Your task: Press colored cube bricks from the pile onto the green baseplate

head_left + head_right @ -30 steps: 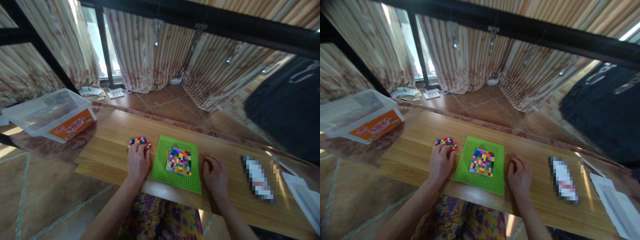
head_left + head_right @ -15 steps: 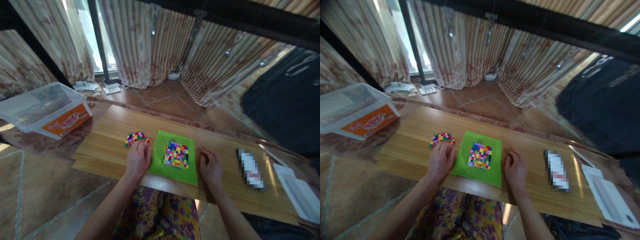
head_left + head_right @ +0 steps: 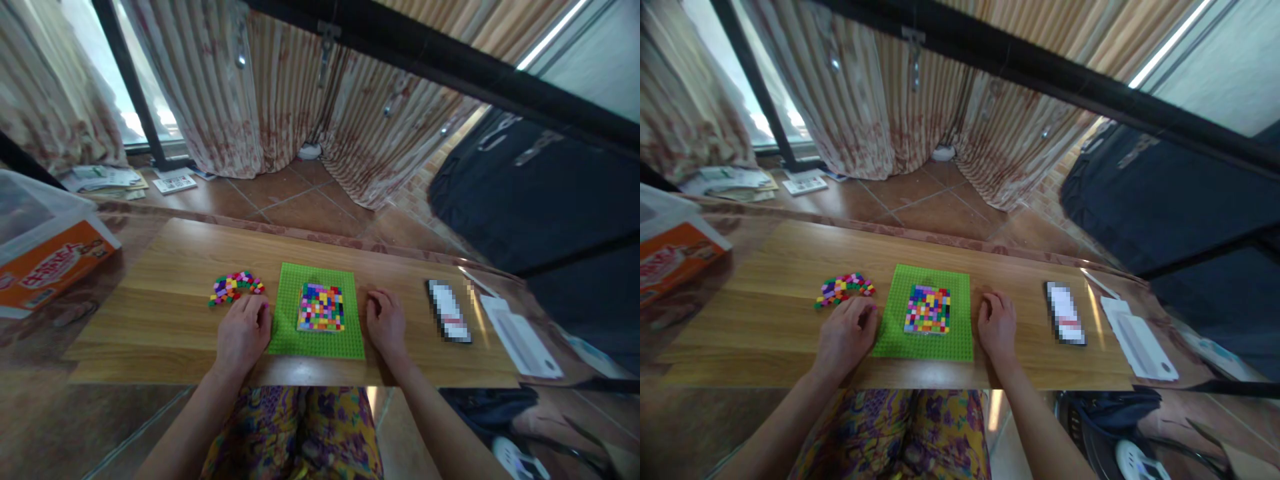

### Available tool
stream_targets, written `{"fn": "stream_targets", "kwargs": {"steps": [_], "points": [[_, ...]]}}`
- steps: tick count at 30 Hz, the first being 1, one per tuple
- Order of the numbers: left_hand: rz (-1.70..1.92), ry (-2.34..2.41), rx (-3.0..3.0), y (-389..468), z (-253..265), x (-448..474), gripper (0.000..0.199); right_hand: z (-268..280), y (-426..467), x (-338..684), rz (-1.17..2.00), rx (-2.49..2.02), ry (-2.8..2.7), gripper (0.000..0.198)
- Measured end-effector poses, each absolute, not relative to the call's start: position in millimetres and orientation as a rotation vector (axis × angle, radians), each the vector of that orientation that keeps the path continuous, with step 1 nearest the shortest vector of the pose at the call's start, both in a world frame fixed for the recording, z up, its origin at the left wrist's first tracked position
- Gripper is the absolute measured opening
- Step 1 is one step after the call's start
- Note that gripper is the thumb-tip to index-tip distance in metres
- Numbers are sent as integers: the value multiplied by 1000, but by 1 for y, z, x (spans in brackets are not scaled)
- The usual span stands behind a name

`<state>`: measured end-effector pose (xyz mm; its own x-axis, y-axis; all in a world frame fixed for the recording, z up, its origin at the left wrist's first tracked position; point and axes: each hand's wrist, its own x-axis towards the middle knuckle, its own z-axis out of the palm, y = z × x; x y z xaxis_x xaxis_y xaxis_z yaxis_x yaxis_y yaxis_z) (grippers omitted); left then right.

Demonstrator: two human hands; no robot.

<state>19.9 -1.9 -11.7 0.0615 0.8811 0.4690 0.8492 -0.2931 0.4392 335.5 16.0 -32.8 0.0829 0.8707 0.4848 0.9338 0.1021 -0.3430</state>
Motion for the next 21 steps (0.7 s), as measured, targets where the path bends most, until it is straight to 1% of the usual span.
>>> {"fn": "stream_targets", "kwargs": {"steps": [10, 21], "points": [[1093, 1846, 2239, 0, -13, 19, 10, -34, 16, 334, -141, -1792, -1760, 23], [1124, 1840, 2237, 2, -14, 17, 15, -33, 16, 332, -111, -1793, -1753, 23]]}}
